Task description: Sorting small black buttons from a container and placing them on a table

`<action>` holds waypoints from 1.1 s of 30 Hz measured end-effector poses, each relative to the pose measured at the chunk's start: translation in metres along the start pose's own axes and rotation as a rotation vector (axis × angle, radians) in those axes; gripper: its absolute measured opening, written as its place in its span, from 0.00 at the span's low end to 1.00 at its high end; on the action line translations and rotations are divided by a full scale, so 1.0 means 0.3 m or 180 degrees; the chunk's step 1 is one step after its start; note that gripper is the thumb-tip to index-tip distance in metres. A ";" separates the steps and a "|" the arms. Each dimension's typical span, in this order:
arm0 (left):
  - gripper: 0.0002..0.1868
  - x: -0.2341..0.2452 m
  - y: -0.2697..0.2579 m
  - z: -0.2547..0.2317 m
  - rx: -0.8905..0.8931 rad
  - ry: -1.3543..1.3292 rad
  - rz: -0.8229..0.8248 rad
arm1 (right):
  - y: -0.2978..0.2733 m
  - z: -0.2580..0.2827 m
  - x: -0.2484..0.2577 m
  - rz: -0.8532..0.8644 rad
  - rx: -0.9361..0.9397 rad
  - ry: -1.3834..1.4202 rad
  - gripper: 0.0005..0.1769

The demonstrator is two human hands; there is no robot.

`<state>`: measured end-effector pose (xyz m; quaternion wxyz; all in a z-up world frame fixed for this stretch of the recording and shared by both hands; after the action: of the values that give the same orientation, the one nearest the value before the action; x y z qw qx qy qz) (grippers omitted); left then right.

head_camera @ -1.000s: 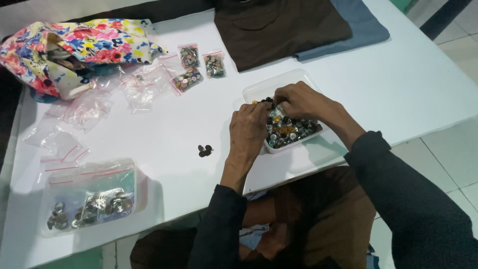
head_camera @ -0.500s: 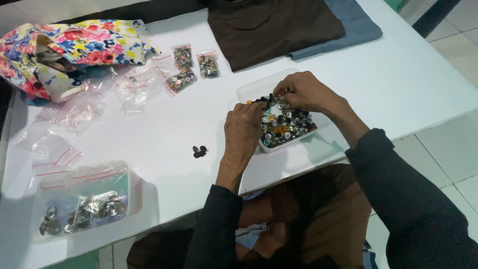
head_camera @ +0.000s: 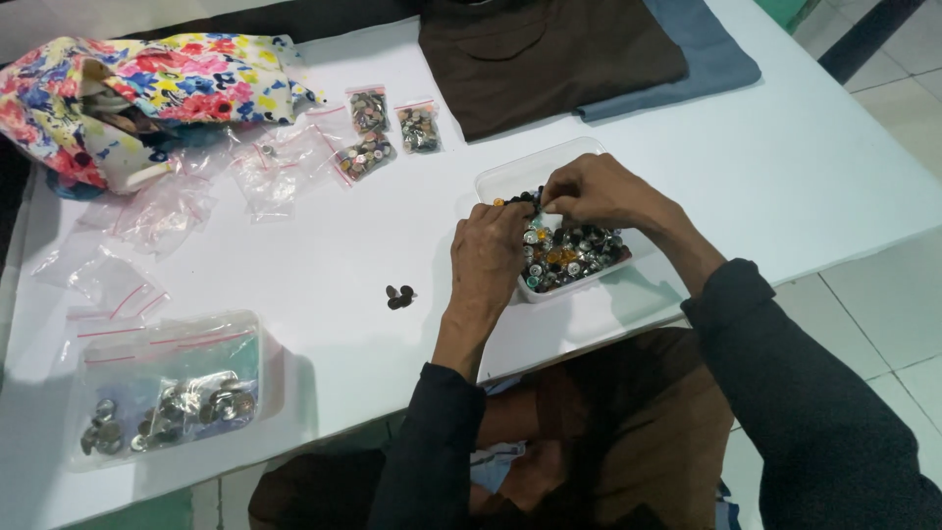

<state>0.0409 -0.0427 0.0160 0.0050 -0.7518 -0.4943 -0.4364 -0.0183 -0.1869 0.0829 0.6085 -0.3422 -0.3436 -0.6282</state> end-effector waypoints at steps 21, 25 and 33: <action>0.09 -0.018 0.007 0.008 -0.0424 0.0128 -0.0461 | -0.059 0.062 -0.018 -0.0665 0.0218 0.2516 0.13; 0.09 0.135 -0.047 -0.097 -0.0707 0.0261 -0.0925 | -0.096 0.187 -0.003 -0.0861 0.0399 0.2326 0.12; 0.05 0.486 -0.292 -0.017 -0.0097 -0.0680 -0.1165 | -0.203 0.514 -0.126 -0.2124 0.0968 0.0063 0.07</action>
<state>-0.0089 0.1075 0.0785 -0.1381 -0.6916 -0.6136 -0.3552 -0.0764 -0.0347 0.1314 0.4173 -0.1109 -0.5199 -0.7371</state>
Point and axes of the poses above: each hand's wrist, its own y-axis towards the middle knuckle, its own x-axis out of the back of the hand, z = x × y, the point moved 6 cm from there along y, towards the middle knuckle, and after that the axes turned 15 degrees about x, right-handed, at the moved point
